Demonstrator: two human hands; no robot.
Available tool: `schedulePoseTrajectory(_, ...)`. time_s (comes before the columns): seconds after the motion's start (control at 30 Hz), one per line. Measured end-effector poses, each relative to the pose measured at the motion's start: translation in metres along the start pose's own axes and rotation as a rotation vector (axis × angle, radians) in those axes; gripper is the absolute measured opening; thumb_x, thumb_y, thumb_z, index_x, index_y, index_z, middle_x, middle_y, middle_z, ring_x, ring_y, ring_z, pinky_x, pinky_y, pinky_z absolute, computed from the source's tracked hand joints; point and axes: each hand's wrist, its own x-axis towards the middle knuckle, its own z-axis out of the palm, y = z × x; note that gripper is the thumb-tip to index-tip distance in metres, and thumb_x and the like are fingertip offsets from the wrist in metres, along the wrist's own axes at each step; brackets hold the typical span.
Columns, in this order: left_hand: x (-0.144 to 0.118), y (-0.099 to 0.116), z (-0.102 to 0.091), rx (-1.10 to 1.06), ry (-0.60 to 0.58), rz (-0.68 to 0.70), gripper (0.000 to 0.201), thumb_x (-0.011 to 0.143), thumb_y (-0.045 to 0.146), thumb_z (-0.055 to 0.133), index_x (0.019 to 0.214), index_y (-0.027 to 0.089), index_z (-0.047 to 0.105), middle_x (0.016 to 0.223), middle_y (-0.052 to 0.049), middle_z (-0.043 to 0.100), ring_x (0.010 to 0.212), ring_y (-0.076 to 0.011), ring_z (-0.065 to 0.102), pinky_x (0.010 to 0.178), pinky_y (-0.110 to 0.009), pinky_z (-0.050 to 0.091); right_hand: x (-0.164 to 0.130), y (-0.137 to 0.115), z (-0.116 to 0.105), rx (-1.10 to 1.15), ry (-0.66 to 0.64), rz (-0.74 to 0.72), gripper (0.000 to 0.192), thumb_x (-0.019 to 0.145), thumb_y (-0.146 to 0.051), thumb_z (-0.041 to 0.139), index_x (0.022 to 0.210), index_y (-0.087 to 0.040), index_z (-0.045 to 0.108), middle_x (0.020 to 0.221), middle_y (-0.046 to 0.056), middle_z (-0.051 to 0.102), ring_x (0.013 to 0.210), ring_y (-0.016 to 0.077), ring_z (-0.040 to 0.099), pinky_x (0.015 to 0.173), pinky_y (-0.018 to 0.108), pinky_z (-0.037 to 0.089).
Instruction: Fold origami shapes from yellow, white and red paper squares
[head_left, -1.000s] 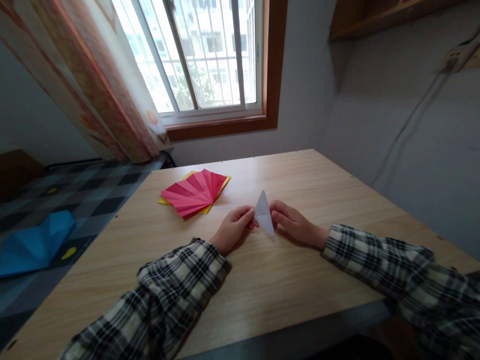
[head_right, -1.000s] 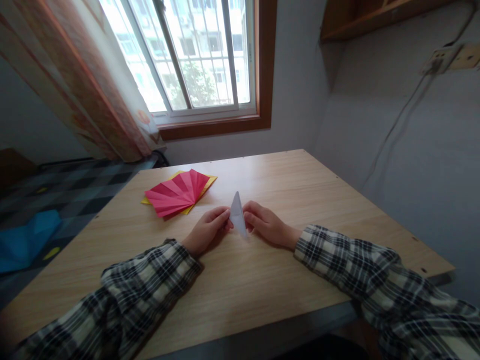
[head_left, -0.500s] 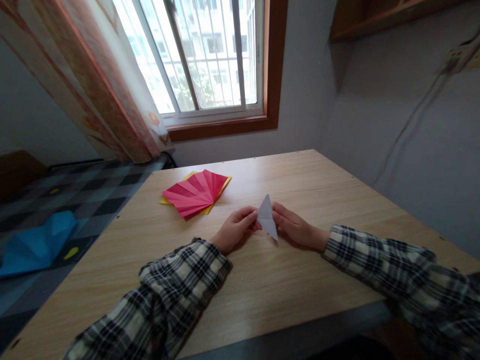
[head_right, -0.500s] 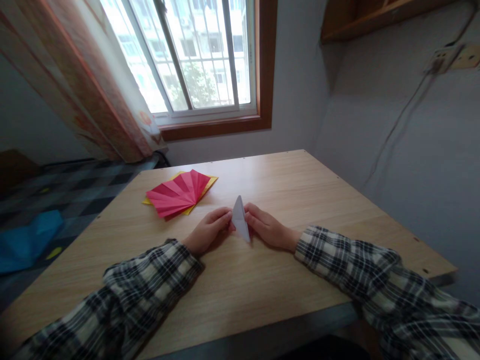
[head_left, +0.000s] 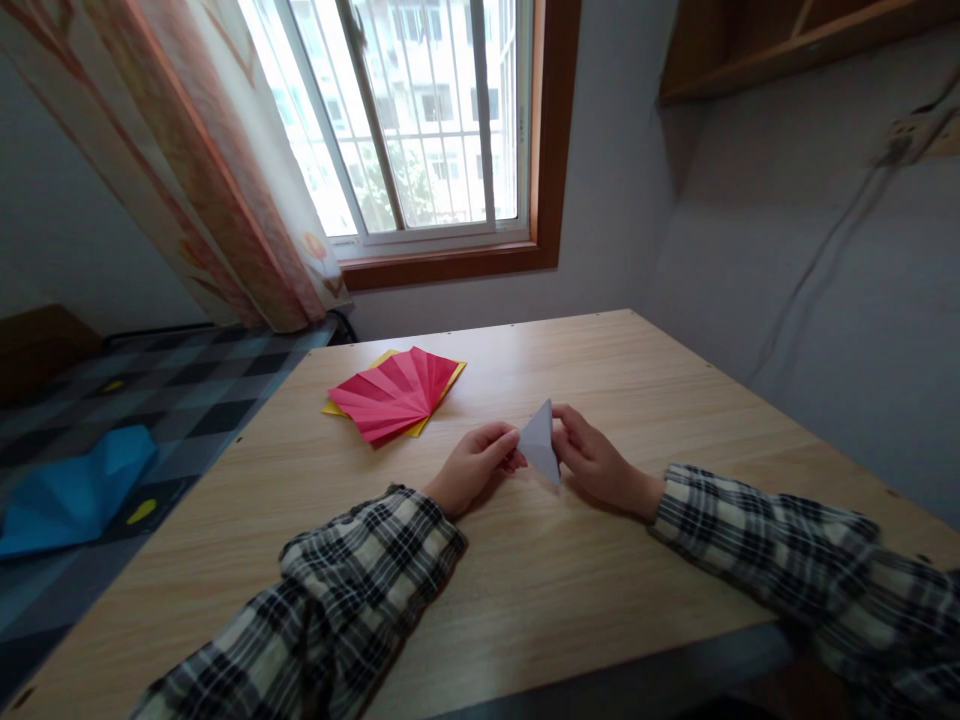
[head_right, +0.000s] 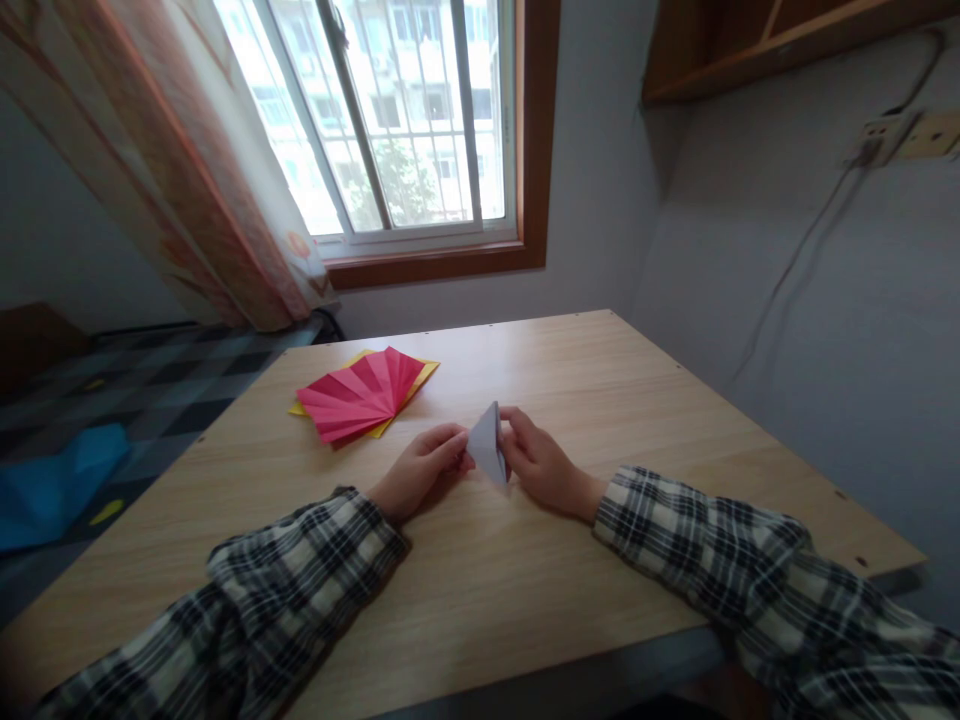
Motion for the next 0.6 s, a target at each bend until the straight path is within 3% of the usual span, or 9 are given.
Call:
schedulePoseTrajectory(0.2, 0.0, 0.0011, 0.0021, -0.055, 0.005, -0.003, 0.039, 0.079, 0.05, 0.074, 0.071, 0.014, 0.063, 0.065, 0.001, 0.058, 0.062, -0.0093, 0.049, 0.061, -0.022, 0.037, -0.0008, 0.0028, 0.0016, 0.0, 0.012, -0.001, 0.02, 0.103, -0.04, 0.043, 0.107, -0.022, 0.052, 0.07, -0.003, 0.053, 0.06, 0.0133, 0.049, 0.055, 0.026, 0.04)
schedulePoseTrajectory(0.43, 0.0022, -0.0032, -0.002, -0.106, 0.004, -0.064, 0.04, 0.074, 0.05, 0.079, 0.086, 0.013, 0.068, 0.069, 0.0, 0.059, 0.065, -0.0109, 0.051, 0.062, -0.023, 0.038, -0.0012, 0.0069, 0.0014, -0.019, 0.038, -0.043, 0.017, 0.102, -0.029, 0.044, 0.106, -0.022, 0.059, 0.088, 0.002, 0.064, 0.075, 0.0151, 0.059, 0.066, 0.027, 0.046)
schedulePoseTrajectory(0.6, 0.0018, -0.001, -0.0017, -0.131, -0.019, -0.089, 0.04, 0.072, 0.049, 0.081, 0.085, 0.012, 0.069, 0.071, -0.001, 0.06, 0.067, -0.0117, 0.052, 0.065, -0.024, 0.039, -0.0012, 0.0059, 0.0015, -0.053, 0.054, -0.098, 0.02, 0.101, -0.023, 0.042, 0.101, -0.022, 0.061, 0.085, 0.002, 0.065, 0.075, 0.015, 0.06, 0.068, 0.026, 0.047)
